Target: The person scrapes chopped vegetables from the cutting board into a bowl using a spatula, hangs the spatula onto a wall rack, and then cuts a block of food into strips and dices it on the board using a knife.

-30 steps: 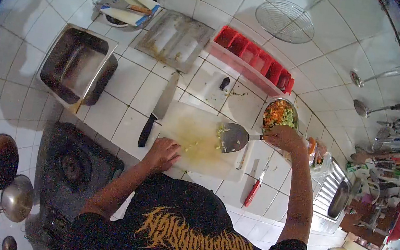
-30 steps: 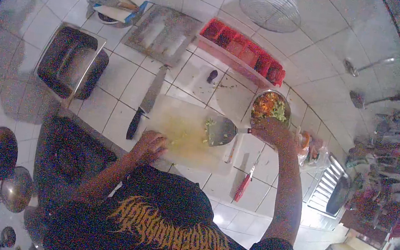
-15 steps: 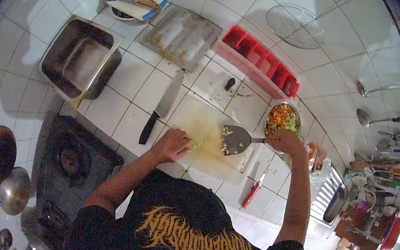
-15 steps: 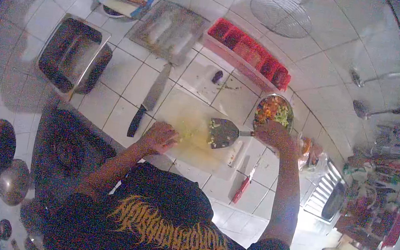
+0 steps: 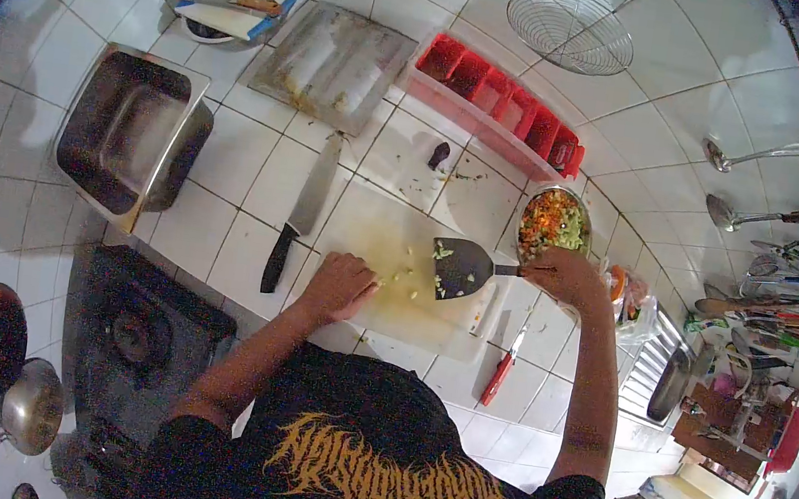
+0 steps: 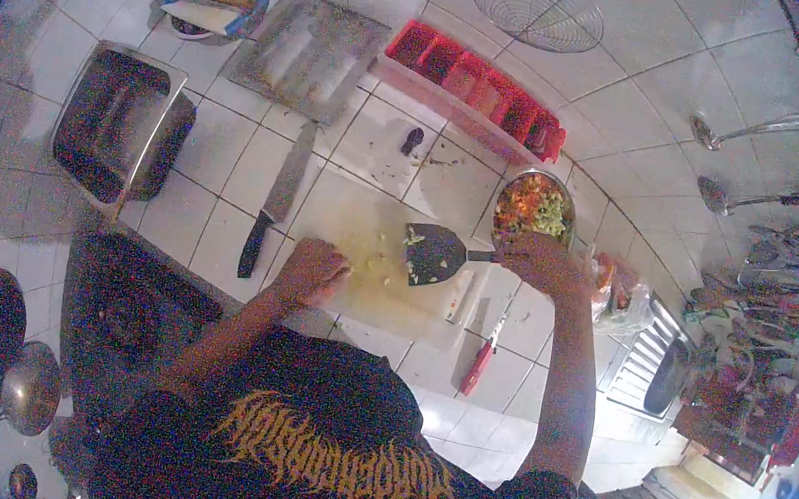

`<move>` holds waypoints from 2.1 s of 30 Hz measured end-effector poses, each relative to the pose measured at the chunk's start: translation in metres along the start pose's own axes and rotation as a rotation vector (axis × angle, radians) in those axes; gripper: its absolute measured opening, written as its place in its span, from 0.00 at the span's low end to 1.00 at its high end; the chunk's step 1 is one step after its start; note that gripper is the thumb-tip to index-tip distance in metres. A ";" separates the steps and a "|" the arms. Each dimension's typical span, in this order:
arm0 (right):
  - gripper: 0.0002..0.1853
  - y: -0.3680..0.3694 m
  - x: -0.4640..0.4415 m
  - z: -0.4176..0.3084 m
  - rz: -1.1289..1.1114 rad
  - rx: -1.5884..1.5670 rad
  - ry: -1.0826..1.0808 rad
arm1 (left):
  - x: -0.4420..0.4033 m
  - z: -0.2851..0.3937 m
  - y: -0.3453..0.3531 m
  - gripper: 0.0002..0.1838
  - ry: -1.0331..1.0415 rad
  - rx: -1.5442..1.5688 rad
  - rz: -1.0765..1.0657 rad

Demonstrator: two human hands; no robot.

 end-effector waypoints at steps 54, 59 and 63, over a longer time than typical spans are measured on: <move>0.10 0.145 0.179 -0.034 0.584 -0.944 0.398 | -0.084 0.076 -0.040 0.08 0.038 0.315 0.321; 0.12 0.060 0.213 0.006 0.818 -0.688 0.532 | -0.142 0.112 -0.014 0.10 0.099 0.339 0.317; 0.15 0.045 0.199 0.025 0.999 -0.488 0.476 | -0.190 0.153 0.015 0.11 0.152 0.393 0.308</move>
Point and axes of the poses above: each hand's wrist, its own x-axis away from the middle knuckle, its own y-axis out of the palm, z = x × y, the point moved 5 cm from there along -x, towards the middle knuckle, and after that the axes turned 9 degrees about y, right-handed, at the moved point
